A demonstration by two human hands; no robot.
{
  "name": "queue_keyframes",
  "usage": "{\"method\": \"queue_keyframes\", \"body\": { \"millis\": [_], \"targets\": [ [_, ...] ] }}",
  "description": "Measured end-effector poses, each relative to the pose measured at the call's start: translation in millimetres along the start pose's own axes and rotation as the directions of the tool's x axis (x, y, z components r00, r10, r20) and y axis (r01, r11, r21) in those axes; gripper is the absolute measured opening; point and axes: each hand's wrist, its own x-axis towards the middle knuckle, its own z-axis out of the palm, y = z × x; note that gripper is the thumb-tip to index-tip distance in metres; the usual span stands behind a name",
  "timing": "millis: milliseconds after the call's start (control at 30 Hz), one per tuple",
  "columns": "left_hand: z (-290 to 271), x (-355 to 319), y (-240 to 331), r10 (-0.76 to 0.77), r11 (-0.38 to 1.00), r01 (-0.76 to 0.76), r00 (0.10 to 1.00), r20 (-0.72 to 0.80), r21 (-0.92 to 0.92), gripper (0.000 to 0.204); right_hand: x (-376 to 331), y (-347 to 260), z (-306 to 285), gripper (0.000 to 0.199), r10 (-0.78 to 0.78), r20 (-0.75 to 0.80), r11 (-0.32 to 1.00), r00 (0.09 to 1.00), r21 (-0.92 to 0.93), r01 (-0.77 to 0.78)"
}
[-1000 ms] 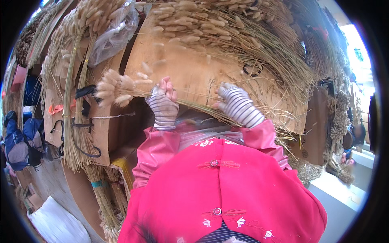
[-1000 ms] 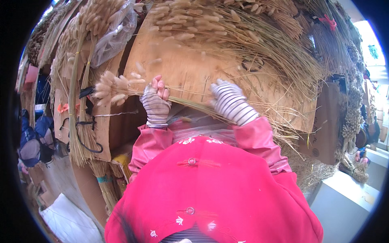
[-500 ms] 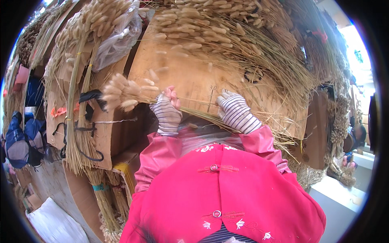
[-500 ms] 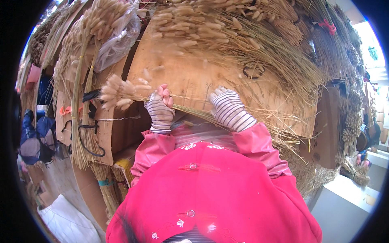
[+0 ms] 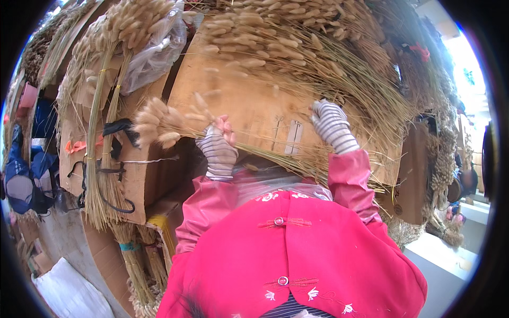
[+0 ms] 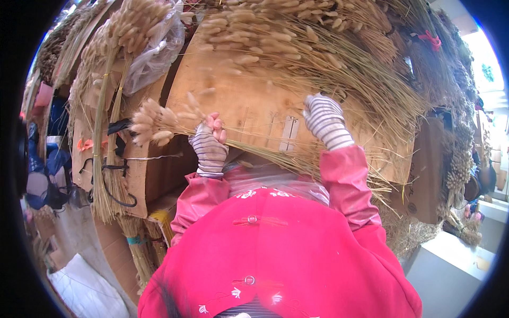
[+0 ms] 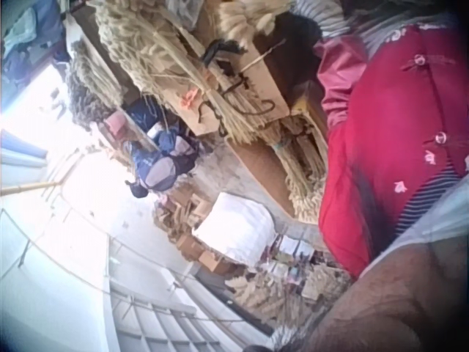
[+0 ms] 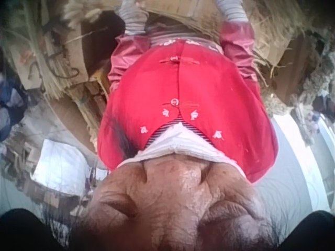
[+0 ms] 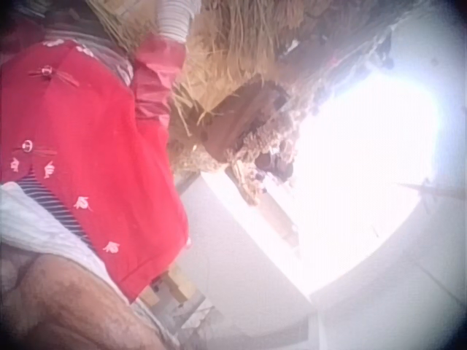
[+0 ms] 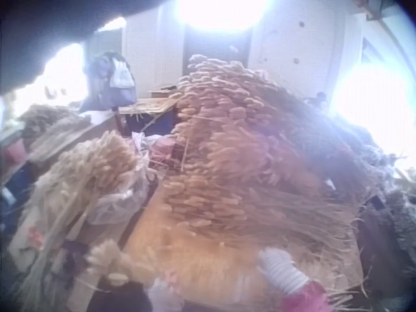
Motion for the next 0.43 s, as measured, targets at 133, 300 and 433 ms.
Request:
{"method": "queue_keyframes", "body": {
  "millis": [133,300,433],
  "targets": [
    [-1,-5,4,0.003,0.999,-0.008,0.995,0.096,0.050,0.029,21,-27,-1,0.019,-0.037,-0.102,0.999,0.994,0.013,0.038],
    [12,-20,4,0.129,0.987,-0.153,0.942,0.310,0.053,0.022,29,-84,-9,0.006,-0.360,-0.353,0.733,0.864,0.466,0.496],
    [20,-33,11,0.309,0.884,-0.392,0.899,0.310,0.254,0.022,19,-131,-32,0.009,-0.498,-0.492,0.586,0.713,0.416,0.696]
  ]
}}
